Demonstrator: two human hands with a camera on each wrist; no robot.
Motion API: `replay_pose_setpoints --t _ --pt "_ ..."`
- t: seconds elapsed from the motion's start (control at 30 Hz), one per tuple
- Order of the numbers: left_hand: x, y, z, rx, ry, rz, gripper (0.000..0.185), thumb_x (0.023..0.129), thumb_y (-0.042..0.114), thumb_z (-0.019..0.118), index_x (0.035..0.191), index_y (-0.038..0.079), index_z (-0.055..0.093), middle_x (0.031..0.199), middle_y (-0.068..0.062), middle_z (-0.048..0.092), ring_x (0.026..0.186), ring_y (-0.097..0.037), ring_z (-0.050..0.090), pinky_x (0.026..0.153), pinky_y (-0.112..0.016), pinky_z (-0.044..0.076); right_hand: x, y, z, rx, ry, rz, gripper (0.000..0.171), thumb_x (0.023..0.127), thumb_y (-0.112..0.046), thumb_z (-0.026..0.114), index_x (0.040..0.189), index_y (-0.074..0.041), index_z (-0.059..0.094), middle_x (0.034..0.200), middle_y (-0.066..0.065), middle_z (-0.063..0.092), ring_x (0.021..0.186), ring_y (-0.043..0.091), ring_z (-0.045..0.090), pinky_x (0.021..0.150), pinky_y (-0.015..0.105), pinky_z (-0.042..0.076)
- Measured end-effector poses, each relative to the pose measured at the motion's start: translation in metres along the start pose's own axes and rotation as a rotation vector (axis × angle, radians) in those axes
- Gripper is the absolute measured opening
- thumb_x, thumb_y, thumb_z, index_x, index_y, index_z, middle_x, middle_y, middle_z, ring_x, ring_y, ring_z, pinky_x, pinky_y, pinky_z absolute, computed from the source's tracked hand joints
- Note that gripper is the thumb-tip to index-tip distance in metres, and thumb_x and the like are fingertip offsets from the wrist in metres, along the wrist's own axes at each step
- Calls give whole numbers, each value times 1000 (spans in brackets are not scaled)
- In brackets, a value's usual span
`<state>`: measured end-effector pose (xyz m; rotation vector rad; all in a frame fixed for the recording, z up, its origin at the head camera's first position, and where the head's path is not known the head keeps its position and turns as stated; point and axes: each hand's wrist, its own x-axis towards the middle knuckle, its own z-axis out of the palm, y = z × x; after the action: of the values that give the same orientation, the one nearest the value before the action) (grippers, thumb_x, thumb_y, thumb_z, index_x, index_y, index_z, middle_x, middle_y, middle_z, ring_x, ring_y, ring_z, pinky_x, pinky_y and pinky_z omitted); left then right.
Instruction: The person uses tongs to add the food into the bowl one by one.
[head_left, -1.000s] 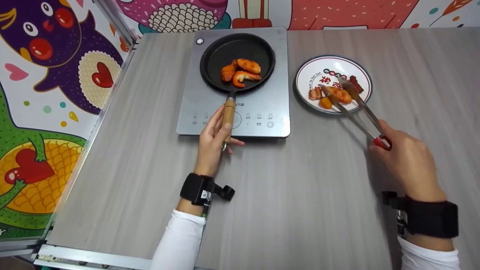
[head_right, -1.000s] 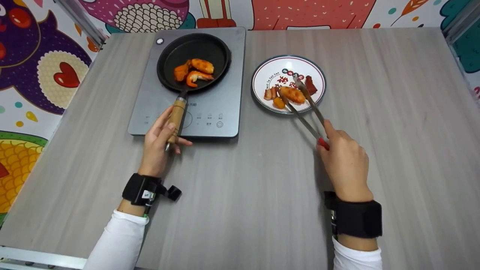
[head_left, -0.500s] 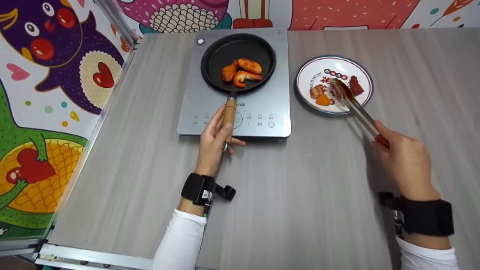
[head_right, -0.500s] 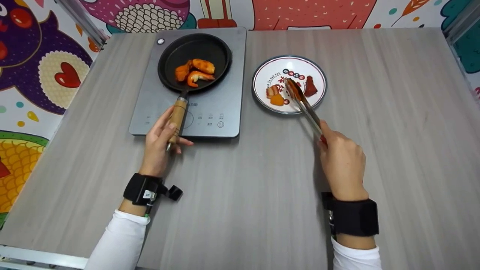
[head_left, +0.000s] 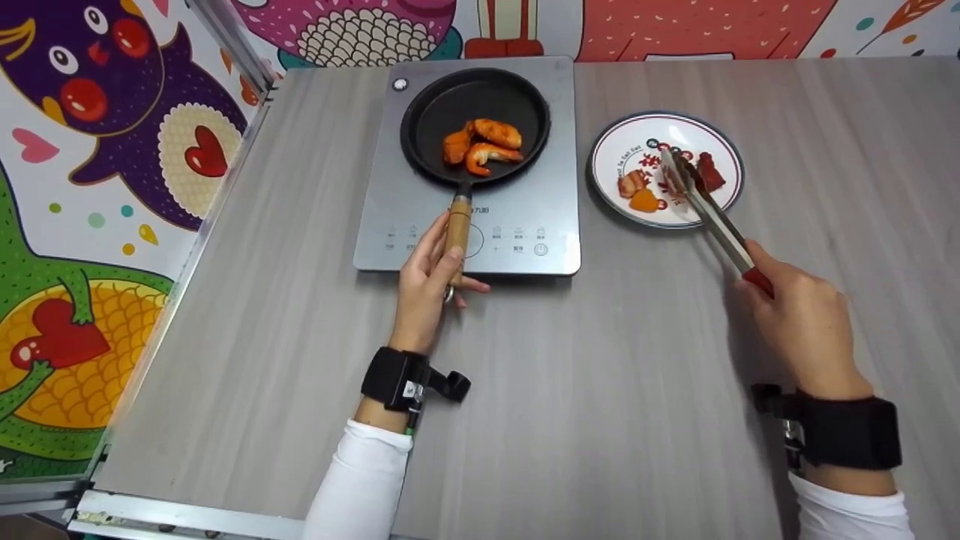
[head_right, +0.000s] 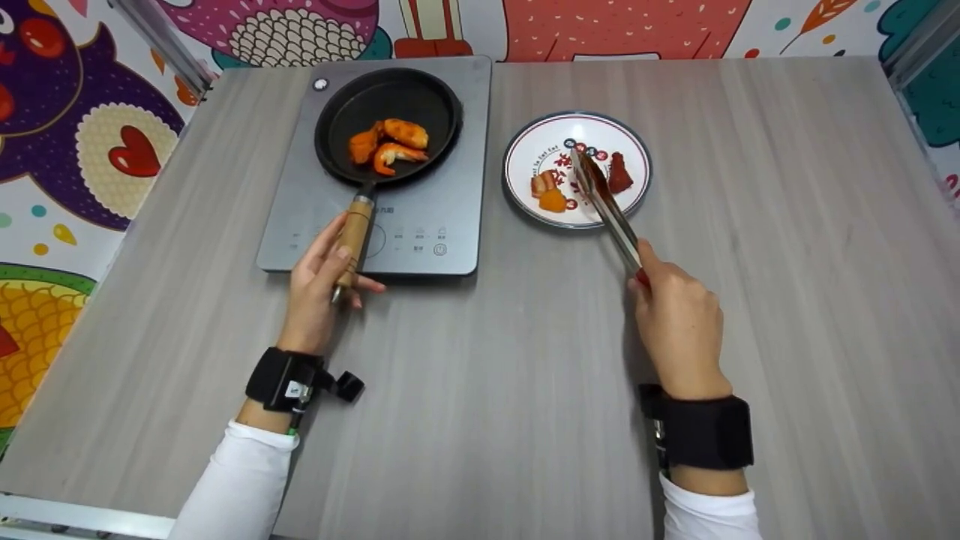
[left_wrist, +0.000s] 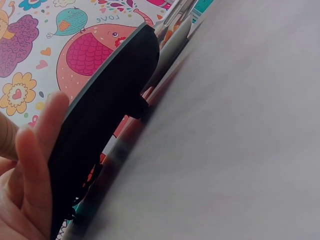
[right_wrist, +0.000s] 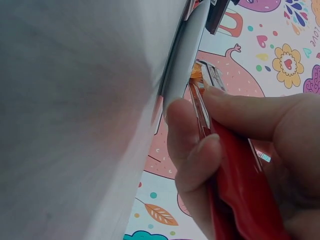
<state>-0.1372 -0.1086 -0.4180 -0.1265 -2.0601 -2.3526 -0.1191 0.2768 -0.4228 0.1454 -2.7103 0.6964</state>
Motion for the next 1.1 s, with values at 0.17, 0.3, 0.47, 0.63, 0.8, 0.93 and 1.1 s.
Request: replay_pose_setpoints --t 0.17,0.3,0.47,0.63,0.8,0.93,1.1 --pt "-1 0 0 -8 2 -5 57 92 22 50 142 14 25 140 -4 33 67 -42 61 37 -35 43 -1 -1 0 7 9 -16 49 77 -5 68 124 -7 53 85 27 62 59 37 54 49 52 37" --pt "-1 0 0 1 2 -5 57 91 24 51 142 15 25 141 -4 33 66 -40 62 38 -35 43 -1 0 0 10 4 -8 50 77 -5 68 125 -7 53 83 27 61 59 37 53 51 52 37" --pt "0 -1 0 6 0 -6 57 91 24 51 142 15 25 141 -3 32 66 -40 62 38 -34 44 -2 2 0 11 -4 -6 50 77 -6 69 125 -7 53 81 27 61 58 37 52 51 51 37" --pt "0 -1 0 6 3 -16 57 91 24 51 142 16 25 141 -2 33 67 -40 62 38 -36 44 -2 3 0 11 -7 7 51 77 -6 69 125 -7 53 88 28 61 61 37 53 52 50 37" --pt "0 -1 0 2 5 -13 57 91 23 51 142 15 25 141 -4 32 67 -40 62 38 -36 44 -2 2 1 14 -15 13 51 76 -7 70 124 -7 53 93 29 60 65 40 55 53 51 37" --pt "0 -1 0 -1 5 -9 57 91 23 50 142 15 25 141 -4 33 66 -40 62 38 -35 44 -1 1 1 22 -34 16 50 77 -9 69 125 -8 53 92 30 60 67 41 55 53 52 37" --pt "0 -1 0 -6 3 -4 57 91 22 50 142 15 25 141 -4 33 67 -41 61 38 -33 43 0 1 0 26 -50 24 50 79 -11 68 126 -9 53 87 28 61 68 42 54 56 53 37"
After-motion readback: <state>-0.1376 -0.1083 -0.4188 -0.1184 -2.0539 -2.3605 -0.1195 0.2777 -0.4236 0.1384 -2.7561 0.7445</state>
